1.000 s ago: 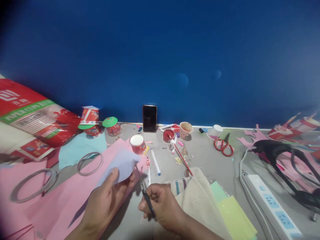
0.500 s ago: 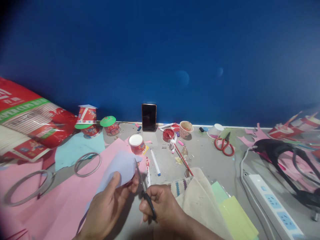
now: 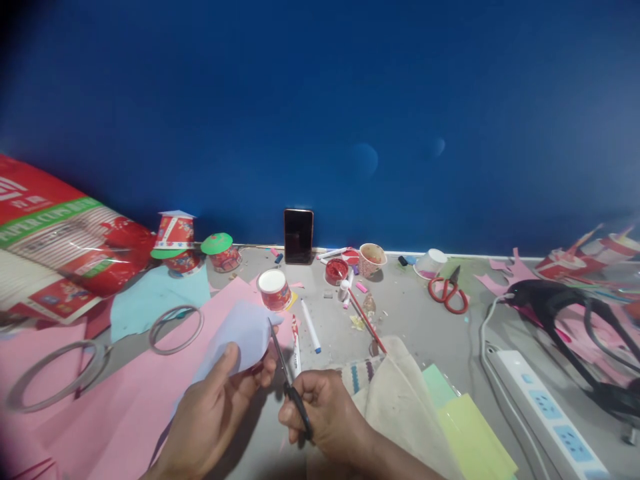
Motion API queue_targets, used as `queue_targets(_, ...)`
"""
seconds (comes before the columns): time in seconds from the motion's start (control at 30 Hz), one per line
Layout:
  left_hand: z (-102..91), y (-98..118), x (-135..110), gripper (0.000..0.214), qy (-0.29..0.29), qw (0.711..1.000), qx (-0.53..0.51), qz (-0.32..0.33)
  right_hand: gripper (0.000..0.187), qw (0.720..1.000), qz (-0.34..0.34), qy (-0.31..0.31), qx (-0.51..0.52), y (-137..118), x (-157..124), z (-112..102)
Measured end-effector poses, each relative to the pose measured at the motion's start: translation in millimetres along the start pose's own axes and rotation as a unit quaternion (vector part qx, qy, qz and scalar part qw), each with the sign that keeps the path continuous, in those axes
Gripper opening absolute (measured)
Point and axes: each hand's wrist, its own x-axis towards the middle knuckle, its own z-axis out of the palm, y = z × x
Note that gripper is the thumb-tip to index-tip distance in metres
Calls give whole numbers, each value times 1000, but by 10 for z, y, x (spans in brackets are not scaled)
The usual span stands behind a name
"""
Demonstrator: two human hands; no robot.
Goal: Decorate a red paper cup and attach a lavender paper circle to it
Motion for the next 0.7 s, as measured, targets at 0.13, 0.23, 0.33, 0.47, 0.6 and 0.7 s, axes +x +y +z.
queue_targets(0.13,-35,24,22,48,4,1000,-10,-9,70,1000,9,0,-3,20,3,-2)
queue_targets(0.23,-25,46,22,40,-1,1000,-21,-6,66,1000,6,-2,-1,7,-3,0)
queue_targets(0.33,2,67,21,42,3,1000,-26,-3,63,1000,9,-2,0,-13,-12,2)
queue_targets(0.47,20,90,26,43,4,1000,-29,3,64,1000,8,-4,-7,-17,-17,-8)
queue_targets(0.6,6,88,28,37,1,999,-35,4,61,1000,9,-6,-6,-13,-13,-20)
queue_targets(0.7,-9,82,28,37,-4,999,-45,5,57,1000,8,-9,-7,-19,-14,-18)
